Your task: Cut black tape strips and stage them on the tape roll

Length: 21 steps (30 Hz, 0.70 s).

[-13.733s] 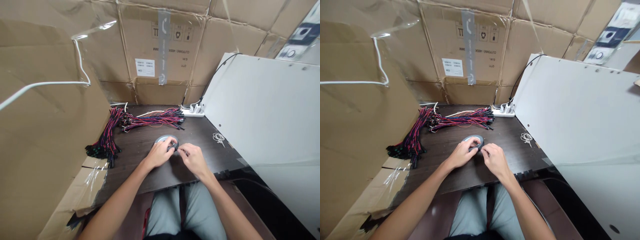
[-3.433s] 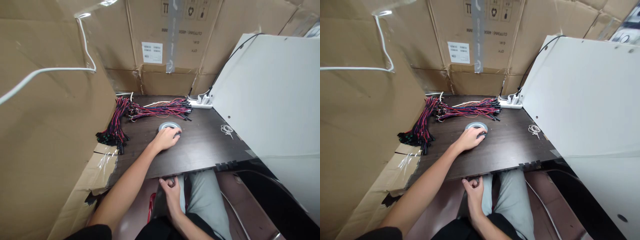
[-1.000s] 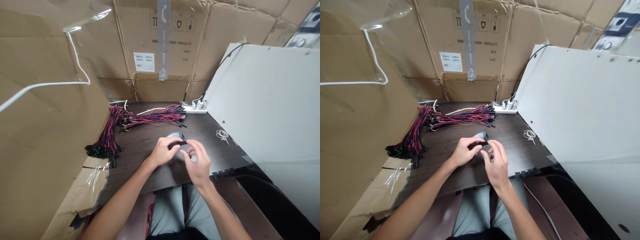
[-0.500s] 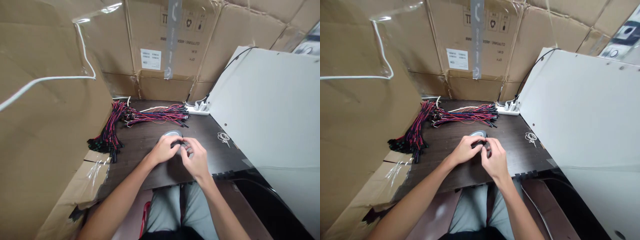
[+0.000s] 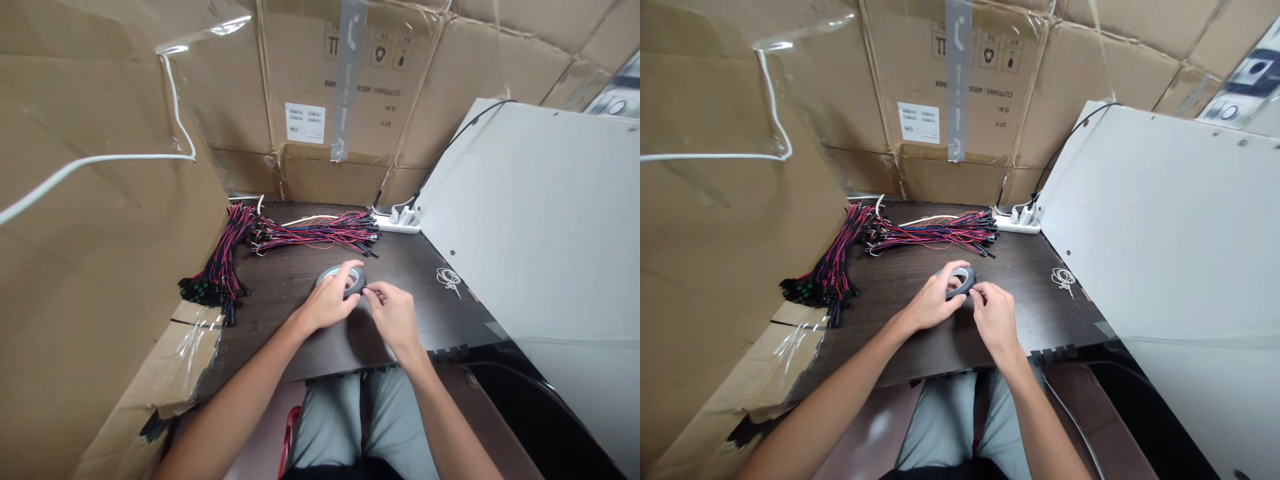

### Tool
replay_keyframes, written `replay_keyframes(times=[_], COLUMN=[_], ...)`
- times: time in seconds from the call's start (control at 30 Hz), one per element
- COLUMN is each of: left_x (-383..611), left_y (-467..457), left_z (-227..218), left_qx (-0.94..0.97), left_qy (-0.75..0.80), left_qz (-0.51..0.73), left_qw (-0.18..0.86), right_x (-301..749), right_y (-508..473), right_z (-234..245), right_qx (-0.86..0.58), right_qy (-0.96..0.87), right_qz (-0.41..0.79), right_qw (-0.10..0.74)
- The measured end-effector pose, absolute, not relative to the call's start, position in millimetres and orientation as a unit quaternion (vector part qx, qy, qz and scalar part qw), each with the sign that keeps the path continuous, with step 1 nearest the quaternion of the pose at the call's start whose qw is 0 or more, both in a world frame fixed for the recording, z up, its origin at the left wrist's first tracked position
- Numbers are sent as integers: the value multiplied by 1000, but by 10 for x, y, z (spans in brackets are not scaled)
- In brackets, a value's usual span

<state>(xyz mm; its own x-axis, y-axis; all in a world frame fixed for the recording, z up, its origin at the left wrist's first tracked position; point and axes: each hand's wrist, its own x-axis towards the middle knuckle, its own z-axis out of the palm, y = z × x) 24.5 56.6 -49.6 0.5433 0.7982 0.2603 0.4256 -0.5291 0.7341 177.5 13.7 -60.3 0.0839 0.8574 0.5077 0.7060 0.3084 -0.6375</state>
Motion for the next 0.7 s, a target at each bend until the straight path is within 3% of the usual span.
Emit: replay_keyframes(times=[0.23,0.7], left_x=[243,265], left_y=[590,611], left_z=[-484,-460], left_qx=[795,821], left_qy=[403,400], left_qz=[312,317], left_qw=[329,257], right_x=[1842,1897], right_y=[142,229], right_z=[-529,-513], right_qx=[-542,-514], right_qy=[-710,-735], right_qz=[101,64], right_qw=[439,438])
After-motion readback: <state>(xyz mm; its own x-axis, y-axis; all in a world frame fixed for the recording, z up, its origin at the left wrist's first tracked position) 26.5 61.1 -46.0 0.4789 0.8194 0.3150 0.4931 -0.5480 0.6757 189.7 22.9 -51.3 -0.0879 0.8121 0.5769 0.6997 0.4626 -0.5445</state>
